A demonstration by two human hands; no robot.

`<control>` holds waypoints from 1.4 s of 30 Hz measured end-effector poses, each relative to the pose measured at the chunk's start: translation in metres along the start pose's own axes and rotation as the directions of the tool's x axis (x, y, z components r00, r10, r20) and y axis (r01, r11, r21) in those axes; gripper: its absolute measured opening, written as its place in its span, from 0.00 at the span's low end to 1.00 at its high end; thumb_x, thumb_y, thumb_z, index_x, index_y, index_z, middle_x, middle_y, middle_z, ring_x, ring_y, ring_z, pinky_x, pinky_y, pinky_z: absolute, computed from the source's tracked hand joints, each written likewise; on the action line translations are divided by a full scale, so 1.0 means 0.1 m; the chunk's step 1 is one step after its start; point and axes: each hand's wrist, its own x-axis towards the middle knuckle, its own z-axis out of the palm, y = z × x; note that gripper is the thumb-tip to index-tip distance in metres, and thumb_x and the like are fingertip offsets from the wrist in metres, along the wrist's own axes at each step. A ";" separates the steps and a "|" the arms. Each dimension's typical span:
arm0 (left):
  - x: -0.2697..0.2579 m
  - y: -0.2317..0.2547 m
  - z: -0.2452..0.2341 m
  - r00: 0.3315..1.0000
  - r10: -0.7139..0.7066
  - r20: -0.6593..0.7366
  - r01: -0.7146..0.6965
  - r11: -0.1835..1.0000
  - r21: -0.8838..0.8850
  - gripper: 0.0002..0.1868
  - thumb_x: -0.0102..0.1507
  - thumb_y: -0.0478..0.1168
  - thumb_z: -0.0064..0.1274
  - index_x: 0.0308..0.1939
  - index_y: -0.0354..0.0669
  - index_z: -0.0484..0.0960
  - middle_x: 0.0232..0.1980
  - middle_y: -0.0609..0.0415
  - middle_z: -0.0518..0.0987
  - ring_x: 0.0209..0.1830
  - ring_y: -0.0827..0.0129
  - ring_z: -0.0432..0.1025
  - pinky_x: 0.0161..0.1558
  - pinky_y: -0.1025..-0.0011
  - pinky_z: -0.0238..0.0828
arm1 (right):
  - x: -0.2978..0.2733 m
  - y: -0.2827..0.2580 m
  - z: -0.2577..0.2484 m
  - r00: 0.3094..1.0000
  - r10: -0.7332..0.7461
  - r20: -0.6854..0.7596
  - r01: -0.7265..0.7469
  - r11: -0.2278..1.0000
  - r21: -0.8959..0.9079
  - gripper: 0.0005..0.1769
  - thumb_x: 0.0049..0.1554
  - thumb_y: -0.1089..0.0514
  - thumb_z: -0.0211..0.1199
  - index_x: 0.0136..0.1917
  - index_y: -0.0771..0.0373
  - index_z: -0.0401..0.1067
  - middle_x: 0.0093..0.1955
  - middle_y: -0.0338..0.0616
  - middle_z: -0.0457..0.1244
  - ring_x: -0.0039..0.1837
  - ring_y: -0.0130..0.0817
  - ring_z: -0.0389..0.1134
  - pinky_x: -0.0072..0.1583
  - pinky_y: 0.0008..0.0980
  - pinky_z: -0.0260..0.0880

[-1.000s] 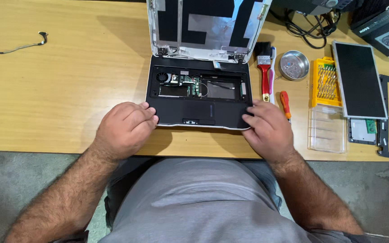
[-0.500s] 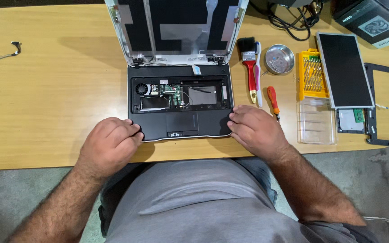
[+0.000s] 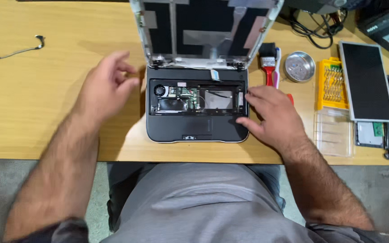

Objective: The person removes a RAM module and a hard drive from a disassembled laptop. They then use a screwdriver to unscrew and remove a small fan from the motherboard before placing the components on the table.

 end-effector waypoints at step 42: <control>0.71 -0.11 0.07 0.955 -0.067 0.289 0.001 0.975 0.222 0.16 0.59 0.54 0.62 0.31 0.46 0.82 0.32 0.49 0.80 0.42 0.52 0.79 0.43 0.56 0.76 | 0.95 -0.47 0.25 0.951 -0.287 0.113 0.285 0.958 0.034 0.17 0.54 0.53 0.67 0.58 0.52 0.77 0.50 0.37 0.67 0.54 0.39 0.70 0.57 0.41 0.71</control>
